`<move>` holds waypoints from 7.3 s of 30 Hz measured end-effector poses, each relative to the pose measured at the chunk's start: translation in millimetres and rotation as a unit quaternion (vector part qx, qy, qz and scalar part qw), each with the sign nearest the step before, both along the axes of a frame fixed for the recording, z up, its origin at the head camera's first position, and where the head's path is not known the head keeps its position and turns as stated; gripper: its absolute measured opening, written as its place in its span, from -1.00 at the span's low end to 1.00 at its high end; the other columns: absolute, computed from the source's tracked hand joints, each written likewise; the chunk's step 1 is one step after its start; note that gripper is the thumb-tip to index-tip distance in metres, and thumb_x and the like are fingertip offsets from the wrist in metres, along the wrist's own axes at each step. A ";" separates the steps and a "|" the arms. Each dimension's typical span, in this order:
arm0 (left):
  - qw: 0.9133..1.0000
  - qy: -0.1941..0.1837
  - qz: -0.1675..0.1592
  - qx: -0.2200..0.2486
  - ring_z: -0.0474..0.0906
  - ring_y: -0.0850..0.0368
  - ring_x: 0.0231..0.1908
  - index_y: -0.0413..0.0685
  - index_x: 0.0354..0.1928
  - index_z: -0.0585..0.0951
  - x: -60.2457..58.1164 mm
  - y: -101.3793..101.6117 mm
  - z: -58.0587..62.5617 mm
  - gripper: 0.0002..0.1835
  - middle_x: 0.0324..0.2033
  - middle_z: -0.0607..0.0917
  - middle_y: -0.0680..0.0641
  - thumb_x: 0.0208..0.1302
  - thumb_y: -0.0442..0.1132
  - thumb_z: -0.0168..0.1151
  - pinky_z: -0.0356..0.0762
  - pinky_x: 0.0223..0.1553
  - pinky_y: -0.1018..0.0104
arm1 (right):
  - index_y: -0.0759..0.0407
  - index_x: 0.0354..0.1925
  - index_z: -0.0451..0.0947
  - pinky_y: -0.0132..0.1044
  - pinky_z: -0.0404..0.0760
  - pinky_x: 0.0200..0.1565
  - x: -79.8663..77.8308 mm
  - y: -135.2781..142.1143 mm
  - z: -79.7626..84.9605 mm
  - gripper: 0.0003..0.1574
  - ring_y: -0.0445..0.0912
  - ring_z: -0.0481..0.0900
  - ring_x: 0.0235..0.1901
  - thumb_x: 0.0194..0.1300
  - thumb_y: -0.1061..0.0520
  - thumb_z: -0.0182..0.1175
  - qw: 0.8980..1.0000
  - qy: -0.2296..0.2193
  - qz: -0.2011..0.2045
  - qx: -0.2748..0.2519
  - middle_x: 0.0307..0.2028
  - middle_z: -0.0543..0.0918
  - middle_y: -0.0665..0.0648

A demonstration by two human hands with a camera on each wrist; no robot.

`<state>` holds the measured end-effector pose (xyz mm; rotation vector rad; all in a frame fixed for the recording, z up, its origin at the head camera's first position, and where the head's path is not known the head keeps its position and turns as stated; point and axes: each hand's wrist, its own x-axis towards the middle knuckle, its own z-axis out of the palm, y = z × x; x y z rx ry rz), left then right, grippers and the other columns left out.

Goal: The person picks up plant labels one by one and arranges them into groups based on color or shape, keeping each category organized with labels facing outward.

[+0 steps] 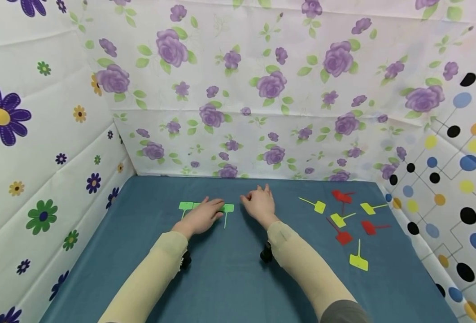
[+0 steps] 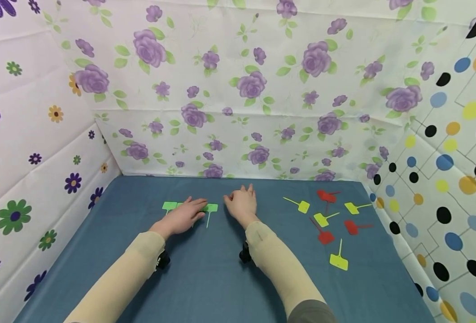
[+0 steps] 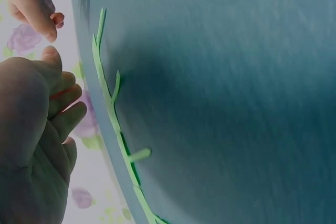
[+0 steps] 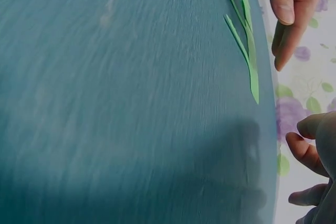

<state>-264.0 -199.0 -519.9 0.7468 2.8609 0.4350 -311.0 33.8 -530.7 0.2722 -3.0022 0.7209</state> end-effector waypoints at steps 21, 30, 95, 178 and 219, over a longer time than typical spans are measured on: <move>0.999 -0.015 -0.041 -0.016 0.02 -0.16 0.66 -0.23 0.67 0.20 7.3 11.1 -6.7 -0.31 0.66 0.18 -0.21 0.71 -0.05 0.08 -0.20 0.67 -0.11 | 0.16 0.05 0.80 0.41 0.24 0.48 34.9 133.8 9.7 -0.53 0.46 0.04 0.59 0.61 -0.18 0.23 0.997 -0.047 0.010 -0.057 0.43 0.48 0.45; 0.998 -0.013 -0.048 -0.030 -0.01 -0.15 0.66 -0.23 0.69 0.15 5.1 14.6 -10.0 -0.27 0.67 0.13 -0.21 0.71 -0.02 0.07 -0.20 0.67 -0.12 | 0.20 0.12 0.77 0.21 0.65 0.07 55.2 179.5 13.0 -0.49 0.25 0.67 0.12 0.61 -0.18 0.22 0.997 -0.060 -0.013 -0.054 0.22 0.67 0.33; 0.996 -0.046 -0.057 -0.045 -0.12 -0.20 0.68 -0.31 0.70 0.04 7.5 23.1 -16.8 -0.27 0.69 -0.02 -0.29 0.74 -0.11 0.02 -0.15 0.65 -0.21 | 0.31 0.26 0.62 0.21 0.64 -0.09 113.9 311.7 10.5 -0.34 0.35 0.62 0.05 0.68 -0.22 0.08 0.990 -0.063 -0.122 -0.045 0.12 0.69 0.44; 0.996 -0.041 -0.055 -0.063 -0.16 -0.22 0.68 -0.33 0.70 0.02 10.0 28.8 -17.0 -0.31 0.70 -0.07 -0.29 0.77 -0.15 -0.08 -0.20 0.65 -0.20 | -0.28 -0.27 0.65 0.58 0.22 0.37 119.7 340.5 3.8 -0.42 0.52 0.20 0.50 -0.05 0.33 0.65 0.957 0.031 0.221 0.186 0.40 0.54 0.40; 0.995 -0.039 -0.046 -0.078 -0.20 -0.18 0.69 -0.27 0.71 0.00 10.9 30.1 -19.3 -0.29 0.71 -0.10 -0.24 0.77 -0.09 -0.08 -0.21 0.65 -0.21 | -0.22 -0.63 0.49 0.59 0.12 0.40 121.9 342.9 39.0 -0.52 0.66 0.11 0.46 0.00 0.01 0.67 0.960 -0.061 0.126 0.240 0.29 0.60 0.50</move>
